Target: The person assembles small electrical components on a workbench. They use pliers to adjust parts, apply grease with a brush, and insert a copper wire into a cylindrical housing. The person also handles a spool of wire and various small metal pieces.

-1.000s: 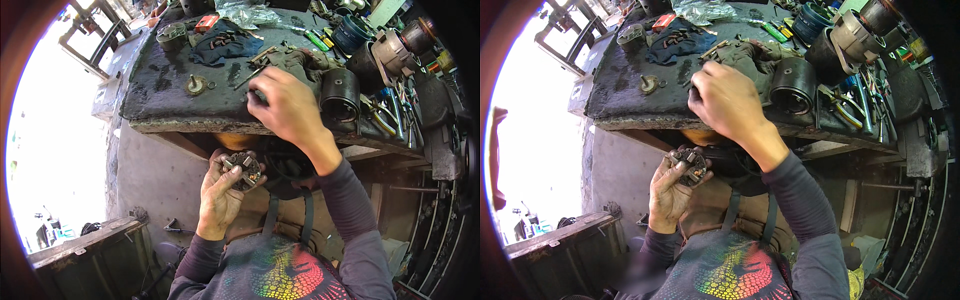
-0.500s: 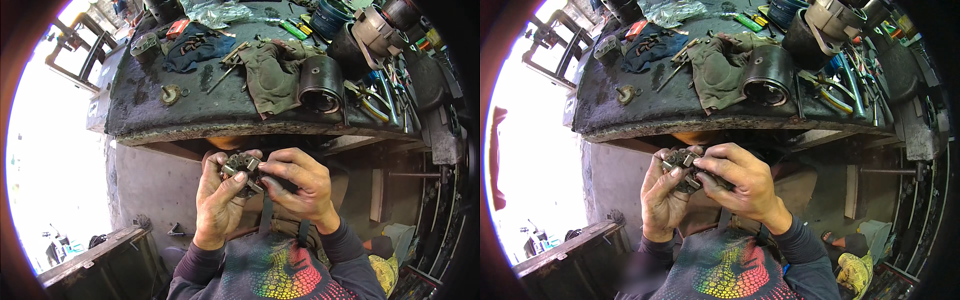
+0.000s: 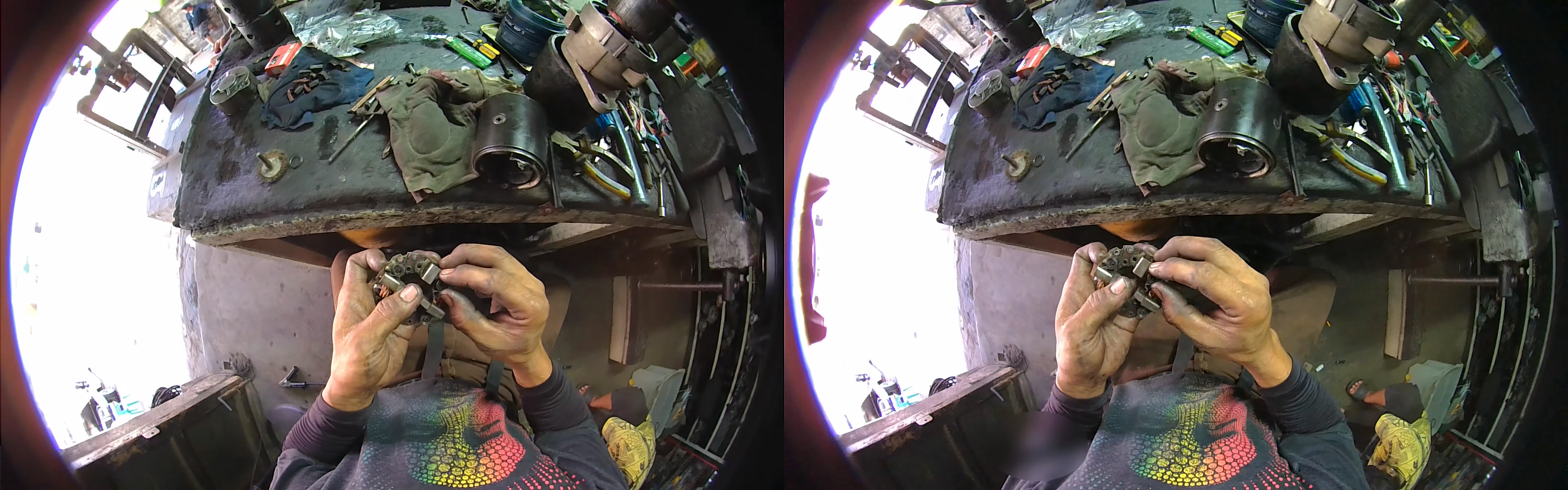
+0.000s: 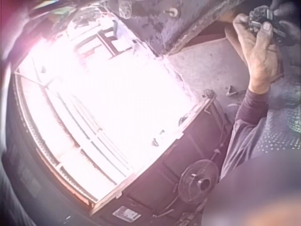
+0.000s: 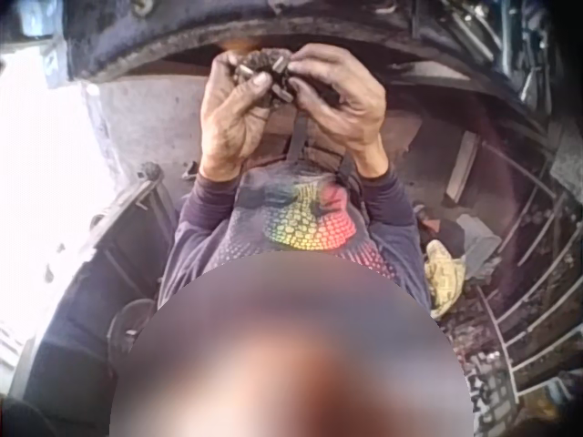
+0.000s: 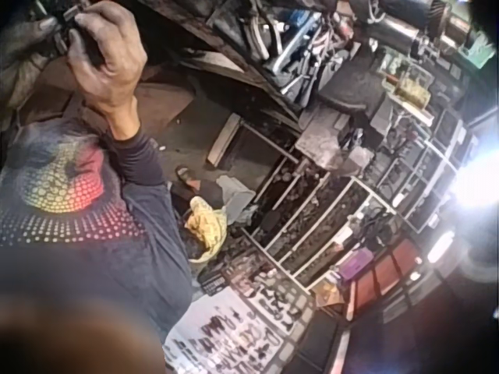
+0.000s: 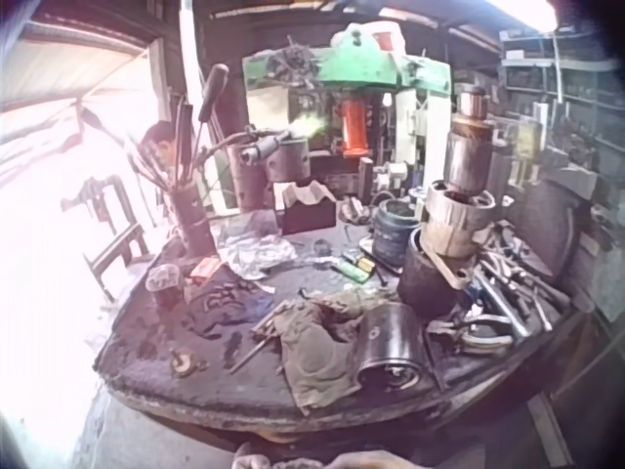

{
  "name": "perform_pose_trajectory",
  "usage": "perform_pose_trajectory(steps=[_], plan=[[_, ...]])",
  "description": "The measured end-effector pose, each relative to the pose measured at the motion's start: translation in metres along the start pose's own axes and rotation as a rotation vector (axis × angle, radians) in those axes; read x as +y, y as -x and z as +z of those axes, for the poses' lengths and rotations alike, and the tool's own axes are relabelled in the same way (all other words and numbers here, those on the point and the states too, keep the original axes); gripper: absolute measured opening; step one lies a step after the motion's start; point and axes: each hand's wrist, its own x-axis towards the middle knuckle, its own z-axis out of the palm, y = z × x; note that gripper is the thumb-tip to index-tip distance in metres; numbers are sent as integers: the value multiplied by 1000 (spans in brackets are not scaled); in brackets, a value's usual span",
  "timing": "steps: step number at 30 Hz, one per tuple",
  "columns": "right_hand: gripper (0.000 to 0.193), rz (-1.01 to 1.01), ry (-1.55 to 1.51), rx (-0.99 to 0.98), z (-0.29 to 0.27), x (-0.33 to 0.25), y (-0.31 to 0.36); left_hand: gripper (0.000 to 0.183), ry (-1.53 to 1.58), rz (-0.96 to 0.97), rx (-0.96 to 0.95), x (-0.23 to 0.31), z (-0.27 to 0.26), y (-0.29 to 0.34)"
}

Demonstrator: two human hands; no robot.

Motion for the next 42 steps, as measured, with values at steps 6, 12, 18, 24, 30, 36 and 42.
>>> perform_pose_trajectory(steps=[6, 12, 18, 24, 30, 36, 42], plan=[[33, 337, -307, -1, -6, 3, 7, 37, -32, 42, -43, -5, 5, -1], [32, 588, -599, 43, -22, -15, 3, 36, 117, -107, -16, -10, -7, -2], [29, 19, 949, 85, -153, -2, -40, 46, 435, -270, -120, -9, -32, 0], [41, 16, 1290, -467, -197, 45, -93, 50, 452, -219, -1, -14, -22, 5], [34, -40, 1330, -409, -206, 19, -98, 42, 393, -225, -143, -1, -16, 4], [42, 600, 146, -61, -199, -46, -2, 38, 93, -12, -97, 6, -25, -1], [24, 811, 73, -324, -85, -67, 67, 38, 14, -19, -97, 6, -16, -11]])
